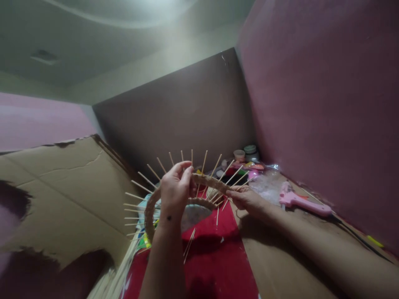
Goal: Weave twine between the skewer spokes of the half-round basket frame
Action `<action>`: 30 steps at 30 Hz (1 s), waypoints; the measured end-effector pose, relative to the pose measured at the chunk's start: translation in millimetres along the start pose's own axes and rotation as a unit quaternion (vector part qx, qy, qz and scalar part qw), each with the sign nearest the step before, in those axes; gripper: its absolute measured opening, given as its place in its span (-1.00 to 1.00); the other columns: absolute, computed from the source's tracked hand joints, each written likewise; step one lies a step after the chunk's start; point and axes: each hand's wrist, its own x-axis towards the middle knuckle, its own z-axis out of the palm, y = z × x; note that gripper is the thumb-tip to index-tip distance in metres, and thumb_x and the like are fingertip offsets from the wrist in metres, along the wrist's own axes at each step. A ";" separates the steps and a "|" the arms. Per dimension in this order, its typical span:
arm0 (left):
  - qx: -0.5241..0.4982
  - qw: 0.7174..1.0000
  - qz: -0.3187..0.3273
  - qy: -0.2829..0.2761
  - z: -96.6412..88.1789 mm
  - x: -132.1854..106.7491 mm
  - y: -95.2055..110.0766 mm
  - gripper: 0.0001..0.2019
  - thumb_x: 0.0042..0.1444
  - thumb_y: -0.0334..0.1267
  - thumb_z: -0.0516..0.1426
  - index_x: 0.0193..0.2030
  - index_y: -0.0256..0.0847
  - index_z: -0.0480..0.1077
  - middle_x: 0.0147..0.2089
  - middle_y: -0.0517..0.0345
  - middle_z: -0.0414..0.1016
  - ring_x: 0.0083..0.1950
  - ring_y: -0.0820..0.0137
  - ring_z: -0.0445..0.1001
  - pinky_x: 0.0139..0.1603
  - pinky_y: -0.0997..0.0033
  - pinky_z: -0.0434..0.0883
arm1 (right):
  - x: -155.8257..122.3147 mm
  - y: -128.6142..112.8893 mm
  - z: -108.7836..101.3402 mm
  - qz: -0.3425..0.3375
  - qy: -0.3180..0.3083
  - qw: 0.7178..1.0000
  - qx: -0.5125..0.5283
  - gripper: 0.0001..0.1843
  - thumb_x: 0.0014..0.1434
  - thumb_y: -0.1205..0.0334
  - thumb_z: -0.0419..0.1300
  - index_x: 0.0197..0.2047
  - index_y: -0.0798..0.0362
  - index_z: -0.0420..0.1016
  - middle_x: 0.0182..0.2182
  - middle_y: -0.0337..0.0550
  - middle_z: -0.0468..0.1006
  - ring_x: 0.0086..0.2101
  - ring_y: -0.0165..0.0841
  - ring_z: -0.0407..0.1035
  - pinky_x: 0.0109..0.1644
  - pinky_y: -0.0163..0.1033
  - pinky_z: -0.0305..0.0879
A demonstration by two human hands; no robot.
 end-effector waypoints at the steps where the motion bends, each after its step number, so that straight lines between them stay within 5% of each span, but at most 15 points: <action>1: -0.020 1.000 0.008 0.013 -3.9 -0.6 1.4 -0.72 0.05 -0.16 0.08 -0.15 -0.27 0.41 -0.69 0.33 0.32 -0.76 0.55 0.24 -0.74 0.58 0.21 | 0.3 1.5 -0.9 0.002 0.003 1.000 0.004 -0.68 -0.03 0.02 0.27 -0.36 0.13 0.49 -0.76 -0.44 -0.02 -0.71 -0.60 -0.24 -0.62 -0.30 -0.38; 6: -0.018 0.999 0.028 0.039 -16.1 -0.5 0.1 -0.75 0.07 -0.15 0.06 -0.26 -0.28 0.42 -0.67 0.31 0.32 -0.75 0.56 0.24 -0.74 0.57 0.21 | -0.7 3.8 -1.1 0.021 0.011 1.000 0.018 -0.68 -0.05 0.02 0.29 -0.37 0.12 0.46 -0.77 -0.46 -0.04 -0.71 -0.59 -0.24 -0.63 -0.31 -0.39; 11: 0.106 0.992 0.045 -0.054 1.6 -1.1 -9.8 -0.77 0.10 -0.18 0.03 -0.29 -0.21 0.47 -0.59 0.22 0.41 -0.61 0.48 0.38 -0.57 0.53 0.30 | -1.6 3.3 0.4 0.035 0.011 0.999 0.027 -0.64 -0.05 0.01 0.28 -0.29 0.12 0.45 -0.77 -0.49 -0.03 -0.72 -0.60 -0.25 -0.64 -0.33 -0.40; 19: 0.320 0.930 0.137 -0.120 44.3 -16.7 -10.3 -0.71 0.12 -0.25 0.02 -0.03 -0.05 0.39 -0.42 0.13 0.54 -0.39 0.35 0.47 -0.34 0.44 0.31 | -2.1 1.7 1.2 0.040 0.005 0.999 0.011 -0.60 -0.07 -0.04 0.28 -0.28 0.11 0.43 -0.78 -0.51 -0.04 -0.73 -0.60 -0.27 -0.65 -0.34 -0.41; 25: 0.350 0.912 0.135 -0.164 51.1 -16.1 -14.3 -0.75 0.18 -0.21 -0.04 -0.14 -0.02 0.45 -0.32 0.13 0.57 -0.29 0.34 0.51 -0.29 0.45 0.32 | -0.6 3.4 1.1 0.026 0.007 1.000 -0.005 -0.62 -0.05 -0.05 0.27 -0.34 0.11 0.44 -0.79 -0.50 -0.03 -0.73 -0.60 -0.28 -0.66 -0.33 -0.40; 30: 0.478 0.843 0.144 -0.201 57.9 -21.6 -9.0 -0.73 0.14 -0.25 -0.01 -0.06 -0.07 0.40 -0.30 0.00 0.56 -0.27 0.20 0.53 -0.33 0.35 0.35 | -0.6 0.4 4.5 0.019 0.011 1.000 -0.012 -0.63 -0.07 -0.07 0.27 -0.45 0.10 0.40 -0.79 -0.49 -0.03 -0.74 -0.61 -0.26 -0.66 -0.34 -0.38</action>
